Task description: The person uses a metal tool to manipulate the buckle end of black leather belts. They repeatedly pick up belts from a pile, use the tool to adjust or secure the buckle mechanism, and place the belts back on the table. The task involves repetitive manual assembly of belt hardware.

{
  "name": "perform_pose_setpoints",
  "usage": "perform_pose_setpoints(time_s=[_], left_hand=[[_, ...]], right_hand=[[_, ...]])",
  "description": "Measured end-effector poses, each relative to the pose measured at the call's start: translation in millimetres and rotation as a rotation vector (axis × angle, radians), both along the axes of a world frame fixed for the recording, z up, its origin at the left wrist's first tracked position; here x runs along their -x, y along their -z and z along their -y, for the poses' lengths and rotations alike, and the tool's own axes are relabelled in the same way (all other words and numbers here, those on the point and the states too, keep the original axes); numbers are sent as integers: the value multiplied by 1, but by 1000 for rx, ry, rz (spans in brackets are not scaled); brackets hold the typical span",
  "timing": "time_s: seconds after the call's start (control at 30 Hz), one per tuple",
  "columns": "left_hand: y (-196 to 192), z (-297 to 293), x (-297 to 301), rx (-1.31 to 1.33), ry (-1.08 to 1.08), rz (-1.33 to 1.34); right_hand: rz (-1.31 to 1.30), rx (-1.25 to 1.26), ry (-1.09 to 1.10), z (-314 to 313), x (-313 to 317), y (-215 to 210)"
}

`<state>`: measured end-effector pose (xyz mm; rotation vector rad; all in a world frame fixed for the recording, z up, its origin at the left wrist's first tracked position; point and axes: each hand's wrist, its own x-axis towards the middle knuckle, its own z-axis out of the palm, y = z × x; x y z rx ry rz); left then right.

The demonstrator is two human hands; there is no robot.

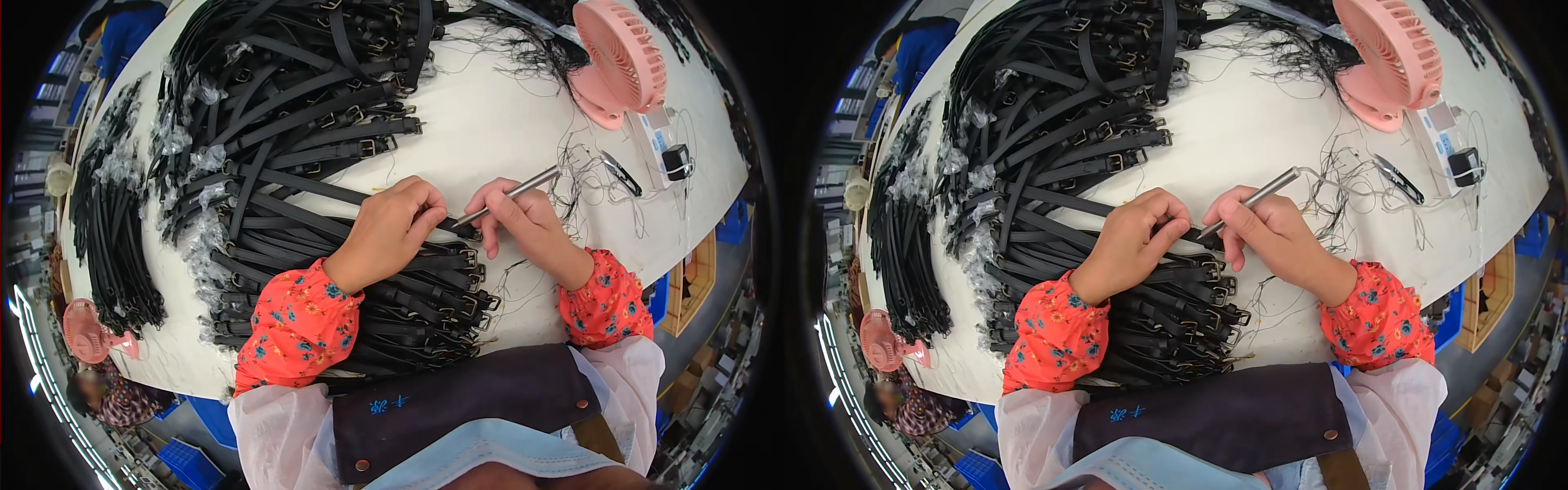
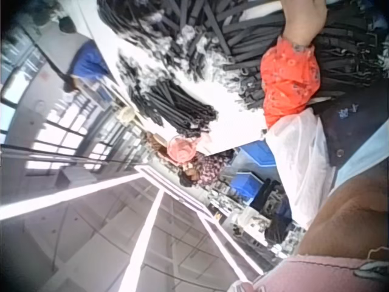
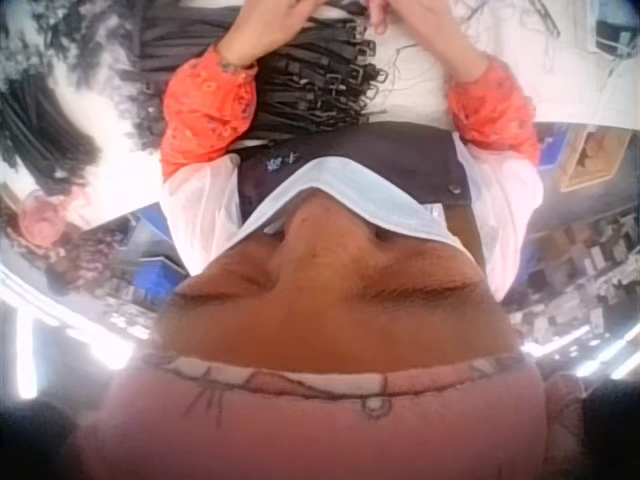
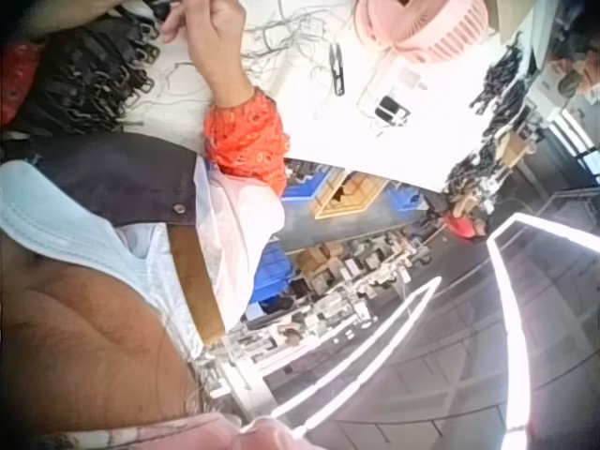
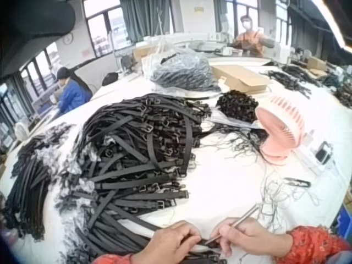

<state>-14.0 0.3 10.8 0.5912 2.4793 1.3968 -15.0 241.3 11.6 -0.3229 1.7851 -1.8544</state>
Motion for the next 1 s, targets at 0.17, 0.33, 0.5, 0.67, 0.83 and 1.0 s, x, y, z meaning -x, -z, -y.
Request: perform_pose_setpoints(time_s=[0.17,0.33,0.5,0.67,0.83,1.0], left_hand=[[-2,1,0,-6,3,41],[-1,1,0,-15,1,48],[0,1,0,-14,-1,47],[-1,1,0,-16,-3,59],[4,0,0,-90,-109,165],[-1,2,2,-181,-142,187]], right_hand=[[15,-26,-20,2,0,-4],[2,-30,-18,3,1,-4],[-23,-40,-4,3,0,-2],[-8,-48,-25,3,1,-6],[5,-38,-27,3,1,-5],[34,1,31,0,1,-1]])
